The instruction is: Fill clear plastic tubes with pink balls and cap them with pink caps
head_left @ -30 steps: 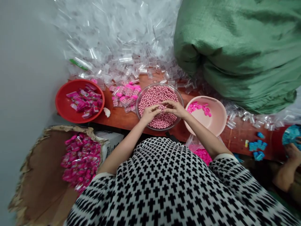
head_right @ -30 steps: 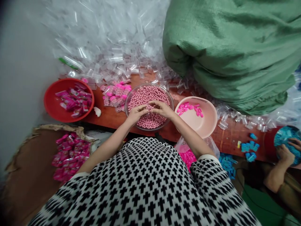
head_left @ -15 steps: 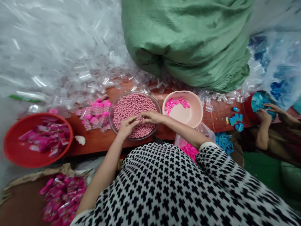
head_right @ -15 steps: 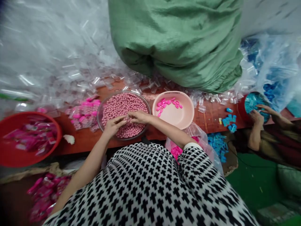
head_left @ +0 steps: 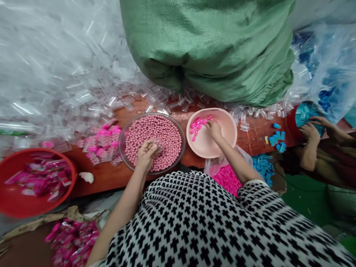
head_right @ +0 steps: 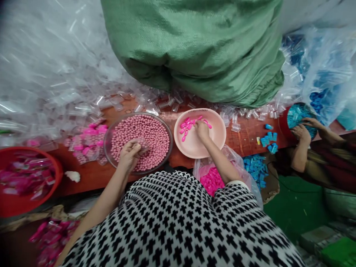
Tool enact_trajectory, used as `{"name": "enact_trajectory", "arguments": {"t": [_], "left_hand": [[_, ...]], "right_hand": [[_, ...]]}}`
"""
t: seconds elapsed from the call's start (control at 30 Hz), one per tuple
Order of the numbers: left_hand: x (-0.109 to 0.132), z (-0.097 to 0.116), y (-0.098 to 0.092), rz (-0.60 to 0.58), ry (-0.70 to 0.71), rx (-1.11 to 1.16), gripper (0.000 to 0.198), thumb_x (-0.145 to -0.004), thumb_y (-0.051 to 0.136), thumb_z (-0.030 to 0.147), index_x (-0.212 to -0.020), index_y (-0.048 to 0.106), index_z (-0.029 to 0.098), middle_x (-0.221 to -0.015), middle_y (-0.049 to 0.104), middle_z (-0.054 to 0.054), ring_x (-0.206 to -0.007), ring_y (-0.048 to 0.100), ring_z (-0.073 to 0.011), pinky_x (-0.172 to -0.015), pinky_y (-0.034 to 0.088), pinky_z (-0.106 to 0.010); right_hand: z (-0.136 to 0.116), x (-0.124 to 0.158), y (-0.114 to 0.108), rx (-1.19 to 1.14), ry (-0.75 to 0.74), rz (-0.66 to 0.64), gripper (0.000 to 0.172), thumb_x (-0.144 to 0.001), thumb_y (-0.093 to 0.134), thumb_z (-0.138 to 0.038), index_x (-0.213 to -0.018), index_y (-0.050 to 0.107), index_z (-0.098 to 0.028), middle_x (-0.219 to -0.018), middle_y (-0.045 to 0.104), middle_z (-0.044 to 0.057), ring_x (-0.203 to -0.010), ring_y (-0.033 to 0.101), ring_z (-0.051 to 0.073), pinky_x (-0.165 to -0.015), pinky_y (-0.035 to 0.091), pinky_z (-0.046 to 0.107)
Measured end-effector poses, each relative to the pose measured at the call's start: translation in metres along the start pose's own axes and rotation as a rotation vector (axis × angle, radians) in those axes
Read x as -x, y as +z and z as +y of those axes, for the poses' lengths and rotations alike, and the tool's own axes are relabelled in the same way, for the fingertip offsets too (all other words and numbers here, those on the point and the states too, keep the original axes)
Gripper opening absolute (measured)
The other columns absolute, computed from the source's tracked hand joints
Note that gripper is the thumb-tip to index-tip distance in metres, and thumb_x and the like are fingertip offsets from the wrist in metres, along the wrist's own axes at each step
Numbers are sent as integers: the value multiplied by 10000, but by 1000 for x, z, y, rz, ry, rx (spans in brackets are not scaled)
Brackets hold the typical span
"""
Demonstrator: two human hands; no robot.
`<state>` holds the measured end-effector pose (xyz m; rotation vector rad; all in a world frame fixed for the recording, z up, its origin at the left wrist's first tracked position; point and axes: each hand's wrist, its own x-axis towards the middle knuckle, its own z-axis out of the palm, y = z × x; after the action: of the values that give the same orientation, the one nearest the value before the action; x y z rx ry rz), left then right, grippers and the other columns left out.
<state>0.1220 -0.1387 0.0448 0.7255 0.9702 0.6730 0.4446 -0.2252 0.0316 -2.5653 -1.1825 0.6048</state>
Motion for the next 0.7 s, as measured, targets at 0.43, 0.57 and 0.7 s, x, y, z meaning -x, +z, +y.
{"name": "enact_trajectory", "arguments": {"t": [0.43,0.57,0.7], "left_hand": [[4,-1,34,-65,25,-158,518,-655,785,496,-1034,667,163,-1069,712,-88,-905,694,-201,-839,589,-380],[8,-6,39,-98,62,-200,542,-677,752,532,-1050,679,145,-1052,721,-102,-919,692,-216,-856,574,-390],[13,-9,38,-110,155,-325,523,-705,727,528,-1053,704,138,-1086,722,-116,-992,676,-239,-928,528,-405]], "right_hand": [[34,-21,-14,328,-86,-40,305,-907,463,-260,-1083,616,-64,-1164,601,227,-1099,526,288,-955,387,390],[7,8,-15,-136,-204,0,336,-878,536,-372,-1062,626,-105,-1040,656,159,-934,606,241,-848,469,373],[-56,48,-9,-581,-510,-259,405,-825,643,-479,-1104,644,-186,-928,691,55,-782,628,174,-749,508,324]]}}
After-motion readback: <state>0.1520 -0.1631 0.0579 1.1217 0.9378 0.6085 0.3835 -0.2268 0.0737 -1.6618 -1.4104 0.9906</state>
